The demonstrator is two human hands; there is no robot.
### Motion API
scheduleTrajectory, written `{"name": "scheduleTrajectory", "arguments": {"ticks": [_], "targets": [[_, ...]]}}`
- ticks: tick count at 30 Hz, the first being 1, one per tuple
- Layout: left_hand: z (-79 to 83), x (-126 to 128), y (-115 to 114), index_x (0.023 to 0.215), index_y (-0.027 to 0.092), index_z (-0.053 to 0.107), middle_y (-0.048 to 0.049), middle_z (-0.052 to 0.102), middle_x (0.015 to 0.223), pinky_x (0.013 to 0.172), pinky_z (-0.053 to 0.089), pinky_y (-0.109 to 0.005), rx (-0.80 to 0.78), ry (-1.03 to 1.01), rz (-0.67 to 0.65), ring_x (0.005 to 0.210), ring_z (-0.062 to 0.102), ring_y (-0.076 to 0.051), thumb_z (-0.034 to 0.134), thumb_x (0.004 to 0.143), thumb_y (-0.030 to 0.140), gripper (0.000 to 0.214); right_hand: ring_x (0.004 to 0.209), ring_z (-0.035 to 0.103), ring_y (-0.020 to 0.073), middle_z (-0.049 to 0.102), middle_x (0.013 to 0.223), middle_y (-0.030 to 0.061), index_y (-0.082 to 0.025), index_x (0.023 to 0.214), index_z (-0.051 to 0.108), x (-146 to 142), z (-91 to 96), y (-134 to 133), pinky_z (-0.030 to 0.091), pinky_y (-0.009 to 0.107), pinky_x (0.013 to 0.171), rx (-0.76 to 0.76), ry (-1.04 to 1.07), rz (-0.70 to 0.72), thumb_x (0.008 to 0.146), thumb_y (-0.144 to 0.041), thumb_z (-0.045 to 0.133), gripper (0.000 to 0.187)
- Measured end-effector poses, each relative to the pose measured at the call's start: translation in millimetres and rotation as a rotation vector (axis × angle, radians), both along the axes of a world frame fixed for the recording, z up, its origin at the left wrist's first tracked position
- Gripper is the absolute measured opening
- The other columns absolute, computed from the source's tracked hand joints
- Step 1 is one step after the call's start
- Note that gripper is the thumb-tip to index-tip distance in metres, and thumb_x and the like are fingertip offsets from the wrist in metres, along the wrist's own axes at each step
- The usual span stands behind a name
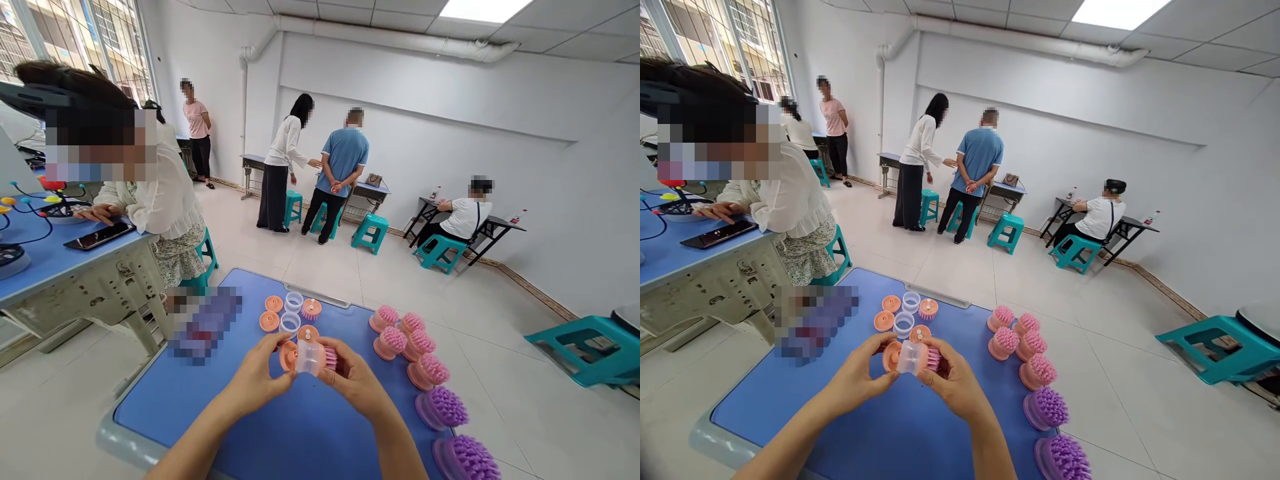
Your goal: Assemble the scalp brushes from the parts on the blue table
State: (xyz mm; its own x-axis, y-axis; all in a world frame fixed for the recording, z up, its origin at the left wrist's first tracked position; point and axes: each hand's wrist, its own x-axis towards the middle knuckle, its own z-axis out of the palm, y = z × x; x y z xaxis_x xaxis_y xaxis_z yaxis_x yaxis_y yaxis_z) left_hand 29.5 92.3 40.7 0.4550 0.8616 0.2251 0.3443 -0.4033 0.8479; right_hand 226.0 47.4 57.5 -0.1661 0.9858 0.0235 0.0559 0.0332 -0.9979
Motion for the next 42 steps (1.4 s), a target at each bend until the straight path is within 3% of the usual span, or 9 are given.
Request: {"name": "scheduleTrajectory", "arguments": {"ticks": [7, 12, 18, 26, 37, 42], "targets": [[9.6, 2, -4, 0.106, 0.018, 0.046, -0.0052, 0.058, 0.099, 0.086, 0.047, -0.032, -0.163, -0.235, -0.124, 0.091, 0.058, -0.018, 0.058, 0.067, 0.017, 0.041, 0.085, 0.055, 0.0173, 0.060, 0.098, 0.0036, -0.025, 0.109, 0.055, -1, 1.7, -1, 0.046, 0.030, 0.074, 0.010, 0.071, 0.042, 0.069, -0.031, 0.070, 0.043], [12.5, 2, -5, 0.100, 0.019, 0.046, -0.0014, 0.056, 0.088, 0.080, 0.048, -0.030, -0.268, -0.292, -0.171, 0.082, 0.057, -0.015, 0.060, 0.066, 0.016, 0.037, 0.082, 0.056, 0.0174, 0.060, 0.095, 0.0033, -0.025, 0.106, 0.057, 1, 4.6, -4, 0.047, 0.029, 0.071, 0.038, 0.082, 0.006, 0.067, -0.028, 0.071, 0.042], [13.0, 1, -6, 0.096, 0.019, 0.047, -0.0011, 0.052, 0.090, 0.079, 0.047, -0.029, -0.237, -0.284, -0.186, 0.082, 0.054, -0.014, 0.061, 0.064, 0.014, 0.035, 0.098, 0.054, 0.0218, 0.053, 0.115, 0.0046, -0.027, 0.099, 0.061, 3, 5.7, -5, 0.047, 0.033, 0.078, 0.127, 0.067, -0.016, 0.067, -0.024, 0.071, 0.034], [14.5, 1, -11, 0.097, 0.020, 0.049, -0.0022, 0.053, 0.099, 0.085, 0.046, -0.031, -0.253, -0.327, -0.193, 0.089, 0.055, -0.016, 0.063, 0.061, 0.009, 0.040, 0.103, 0.053, 0.0236, 0.054, 0.116, 0.0047, -0.031, 0.097, 0.062, 10, -2.7, -5, 0.046, 0.036, 0.082, 0.147, 0.057, 0.011, 0.069, -0.023, 0.070, 0.030], [13.3, -1, -13, 0.094, 0.021, 0.053, -0.0016, 0.052, 0.098, 0.083, 0.046, -0.032, -0.181, -0.331, -0.181, 0.090, 0.053, -0.017, 0.067, 0.058, 0.007, 0.041, 0.100, 0.055, 0.0264, 0.057, 0.113, 0.0061, -0.030, 0.093, 0.061, 16, -14.0, -5, 0.049, 0.039, 0.080, 0.137, 0.022, -0.070, 0.064, -0.028, 0.073, 0.031], [10.9, 0, -14, 0.094, 0.020, 0.053, -0.0016, 0.054, 0.096, 0.083, 0.046, -0.033, -0.174, -0.327, -0.173, 0.090, 0.054, -0.018, 0.071, 0.055, 0.009, 0.044, 0.103, 0.055, 0.0272, 0.057, 0.114, 0.0056, -0.033, 0.094, 0.061, 19, -13.1, -5, 0.049, 0.041, 0.082, 0.121, 0.001, -0.033, 0.066, -0.025, 0.072, 0.031]]}}
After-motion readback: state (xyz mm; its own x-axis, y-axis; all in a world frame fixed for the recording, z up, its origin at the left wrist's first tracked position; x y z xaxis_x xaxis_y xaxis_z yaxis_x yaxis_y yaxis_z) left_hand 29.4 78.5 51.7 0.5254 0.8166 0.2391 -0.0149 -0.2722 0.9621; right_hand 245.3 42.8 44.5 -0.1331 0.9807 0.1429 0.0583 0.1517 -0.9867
